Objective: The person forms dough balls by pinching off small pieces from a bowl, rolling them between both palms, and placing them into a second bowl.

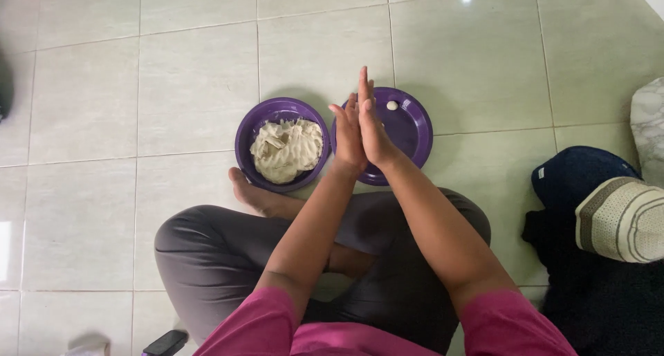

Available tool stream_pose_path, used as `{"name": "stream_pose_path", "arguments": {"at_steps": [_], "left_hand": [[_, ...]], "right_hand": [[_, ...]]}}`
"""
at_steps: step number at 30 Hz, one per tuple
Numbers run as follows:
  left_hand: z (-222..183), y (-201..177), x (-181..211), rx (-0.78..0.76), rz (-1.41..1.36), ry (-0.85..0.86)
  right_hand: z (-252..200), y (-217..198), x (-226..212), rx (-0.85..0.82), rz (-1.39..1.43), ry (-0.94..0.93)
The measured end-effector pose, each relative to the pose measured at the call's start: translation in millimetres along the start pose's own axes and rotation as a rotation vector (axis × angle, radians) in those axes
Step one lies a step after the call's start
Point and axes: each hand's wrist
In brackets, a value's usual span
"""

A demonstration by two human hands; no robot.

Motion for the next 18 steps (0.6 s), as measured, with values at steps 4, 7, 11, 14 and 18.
{"name": "stream_pose_path", "arguments": {"at_steps": [4,7,11,14,18], "left_hand": [[-3,13,41,-0.005,0.065,0.017],[-8,17,42,-0.016,0.123,0.0],[-24,10,9,-0.037,0.077,-0.099],[-21,2,3,-0.022,0.008,-0.092],[-8,11,38,0.021,0.026,-0.017]], "right_hand": [[6,-6,9,-0.025,-0.089,0.001],[10,-23,20,0.055,-0.091,0.041],[10,-32,28,0.178,-0.062,0.089],[4,-25,22,0.153,-0.14,0.116],[6,-8,19,0.06,-0.107,0.14]]}}
Point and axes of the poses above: each hand's wrist, its own z-axis towards the middle knuckle, its own y-axis out of the palm, x = y × z, and after that the axes turned 3 degrees about -y, right-handed
